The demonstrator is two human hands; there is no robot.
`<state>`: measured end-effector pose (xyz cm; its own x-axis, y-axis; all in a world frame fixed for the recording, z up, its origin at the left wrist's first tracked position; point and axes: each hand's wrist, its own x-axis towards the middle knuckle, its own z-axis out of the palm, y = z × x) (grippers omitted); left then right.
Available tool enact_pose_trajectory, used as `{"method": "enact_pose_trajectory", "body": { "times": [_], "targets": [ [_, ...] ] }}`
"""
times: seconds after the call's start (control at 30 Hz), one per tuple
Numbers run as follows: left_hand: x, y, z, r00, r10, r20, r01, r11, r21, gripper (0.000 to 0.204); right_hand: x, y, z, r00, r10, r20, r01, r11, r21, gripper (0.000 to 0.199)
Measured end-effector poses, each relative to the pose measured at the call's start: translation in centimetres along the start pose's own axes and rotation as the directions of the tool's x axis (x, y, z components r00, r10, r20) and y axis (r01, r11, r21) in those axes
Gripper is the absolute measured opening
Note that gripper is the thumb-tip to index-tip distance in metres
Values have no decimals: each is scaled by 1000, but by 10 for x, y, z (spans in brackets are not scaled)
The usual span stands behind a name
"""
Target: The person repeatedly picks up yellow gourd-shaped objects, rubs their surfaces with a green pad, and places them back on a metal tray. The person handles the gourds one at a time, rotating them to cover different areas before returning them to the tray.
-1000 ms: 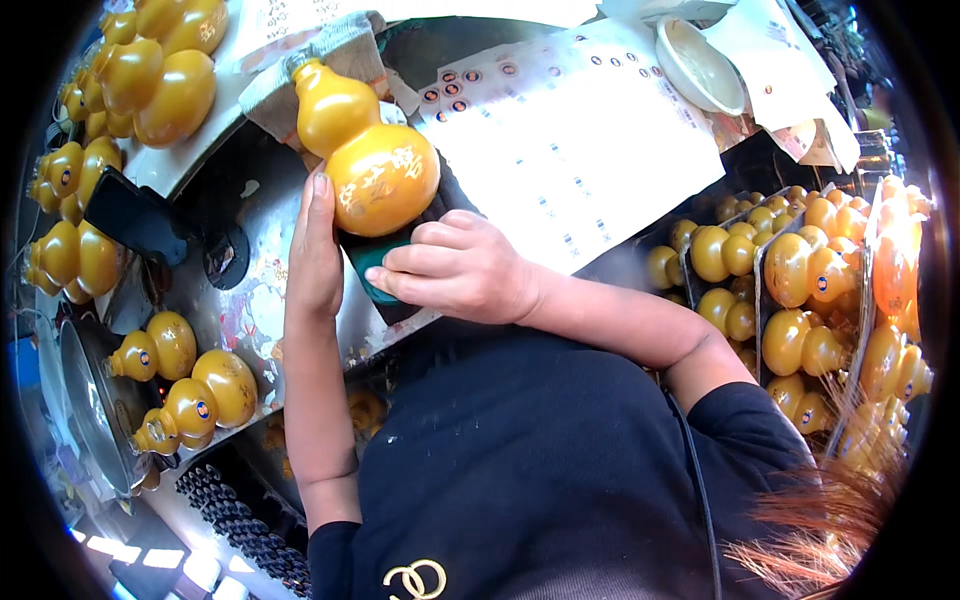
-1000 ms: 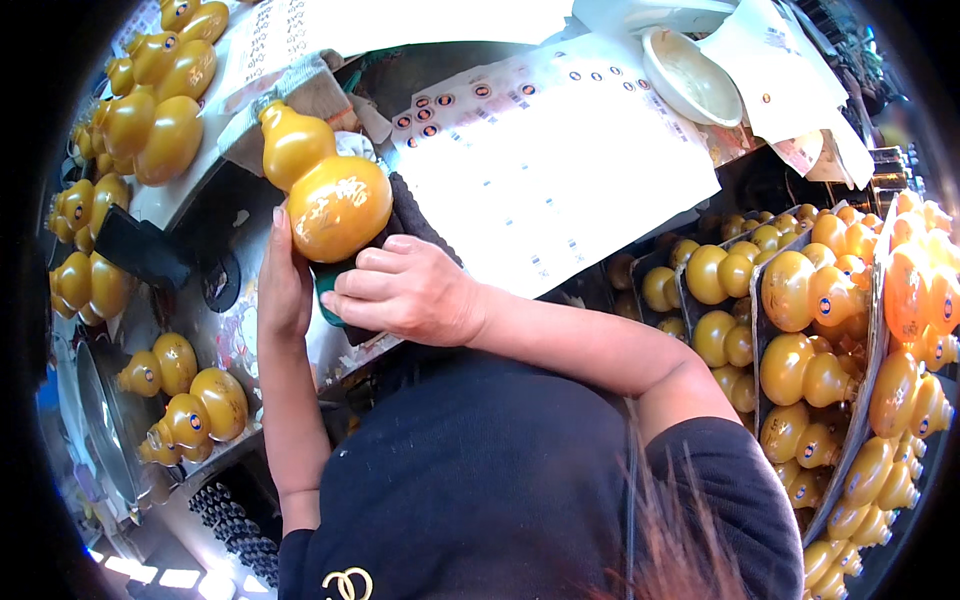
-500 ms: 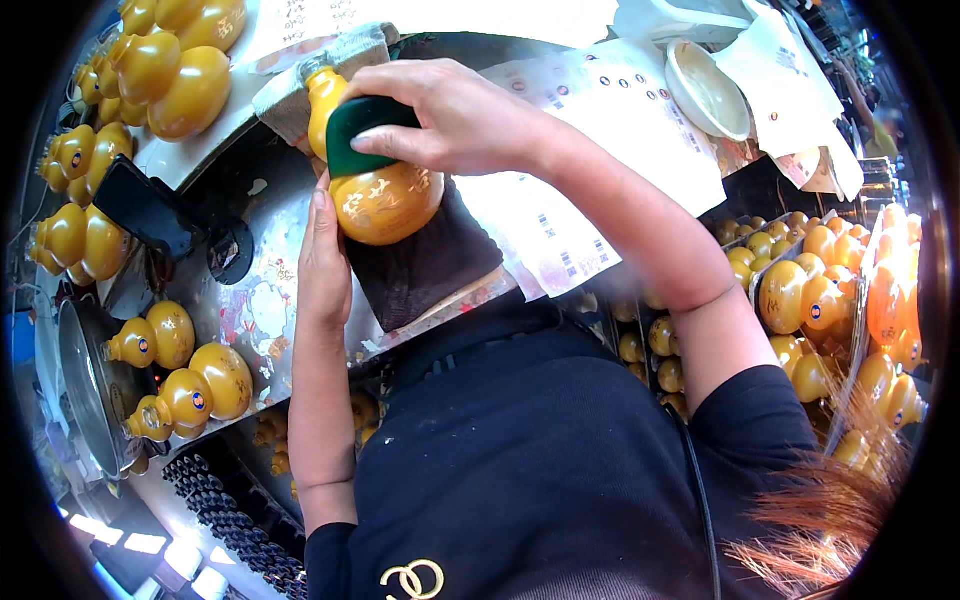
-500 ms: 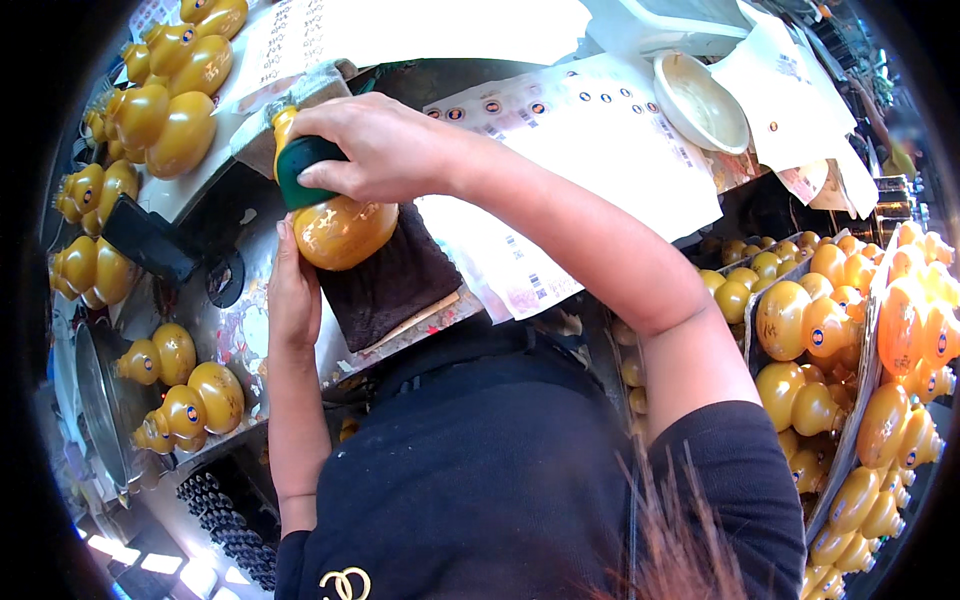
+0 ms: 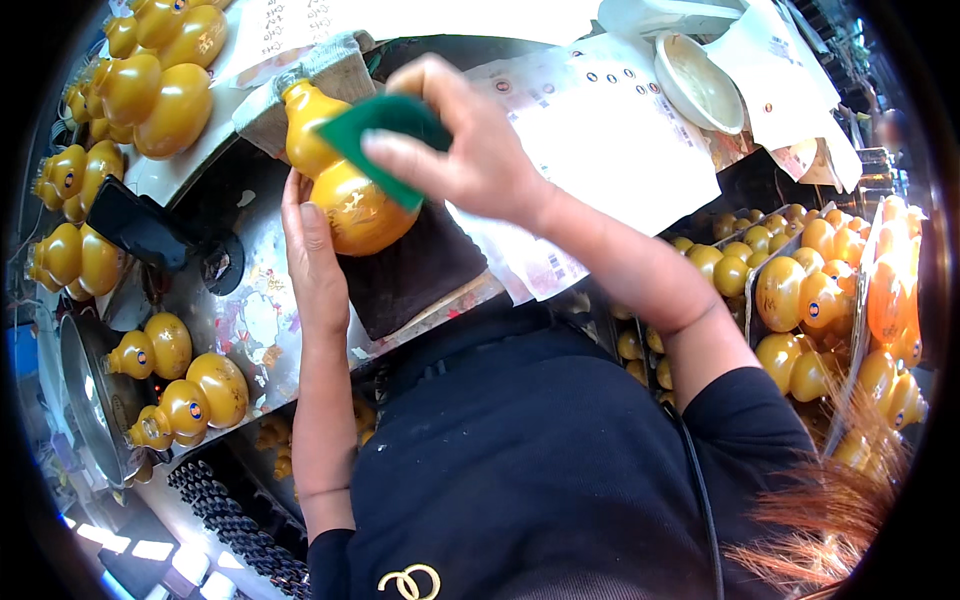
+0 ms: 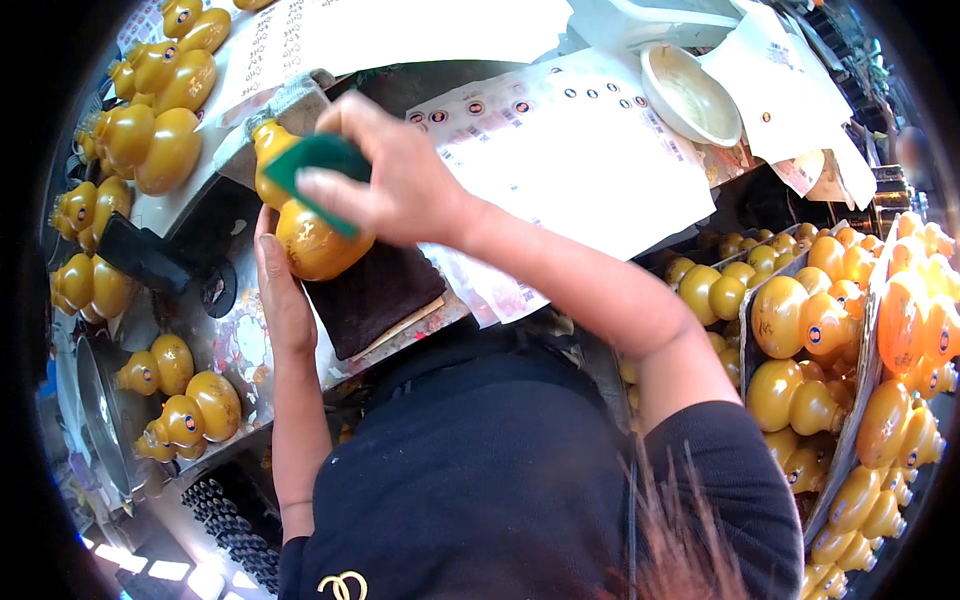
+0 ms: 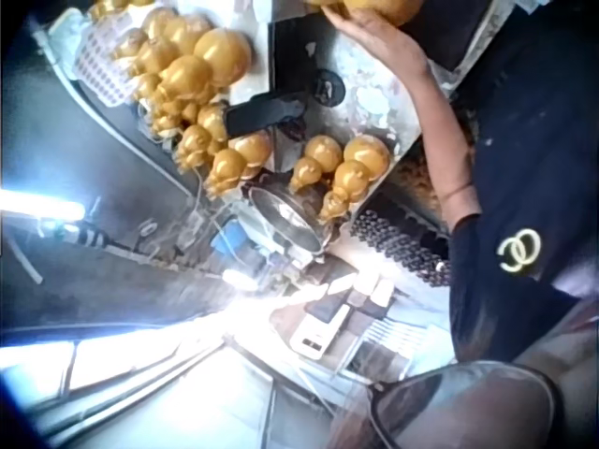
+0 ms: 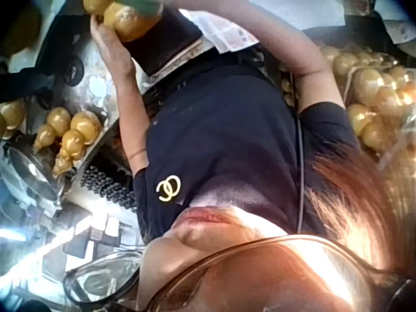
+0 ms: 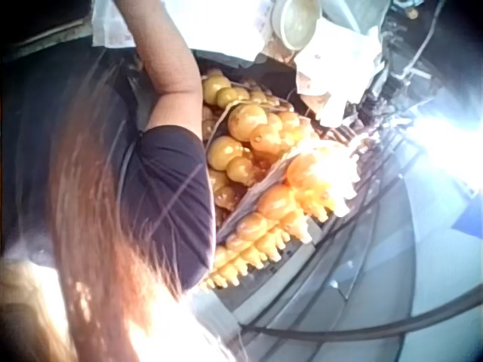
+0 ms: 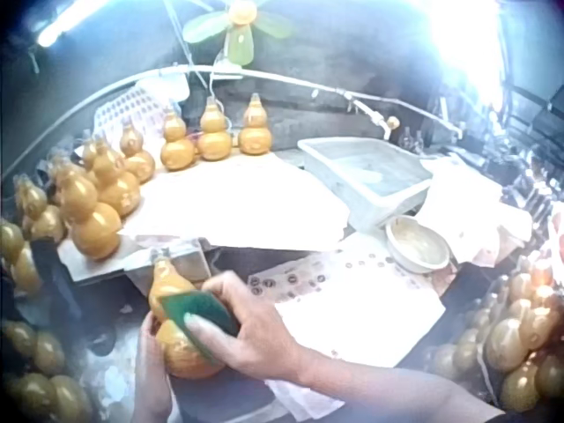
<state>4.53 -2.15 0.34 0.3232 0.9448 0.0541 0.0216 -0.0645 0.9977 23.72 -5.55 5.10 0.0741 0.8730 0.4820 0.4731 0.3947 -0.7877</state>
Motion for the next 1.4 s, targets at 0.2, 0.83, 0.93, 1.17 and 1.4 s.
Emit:
{"method": "enact_pose_trajectory", "body": {
  "times": [0.2, 0.83, 0.93, 1.17, 1.4],
  "targets": [
    [2, -7, 4, 1000, -6, -8, 7, 999, 39, 62, -49, 19, 24, 953, 245, -176, -232, 968, 92, 41],
    [2, -6, 2, 998, -51, -24, 50, 998, -22, 60, -72, 14, 28, 943, 256, -213, -229, 963, 141, 38],
    [1, -5, 1, 998, -69, -10, 69, 997, -41, 59, -69, -2, 28, 920, 313, -237, -258, 937, 236, 37],
    [2, -3, 1, 994, -109, 8, 110, 989, -95, 58, -72, 4, 42, 872, 406, -273, -349, 907, 237, 38],
    [3, -2, -2, 992, -120, 28, 123, 983, -134, 57, -48, 6, 3, 987, 148, -57, -129, 959, 252, 30]
  ]
}}
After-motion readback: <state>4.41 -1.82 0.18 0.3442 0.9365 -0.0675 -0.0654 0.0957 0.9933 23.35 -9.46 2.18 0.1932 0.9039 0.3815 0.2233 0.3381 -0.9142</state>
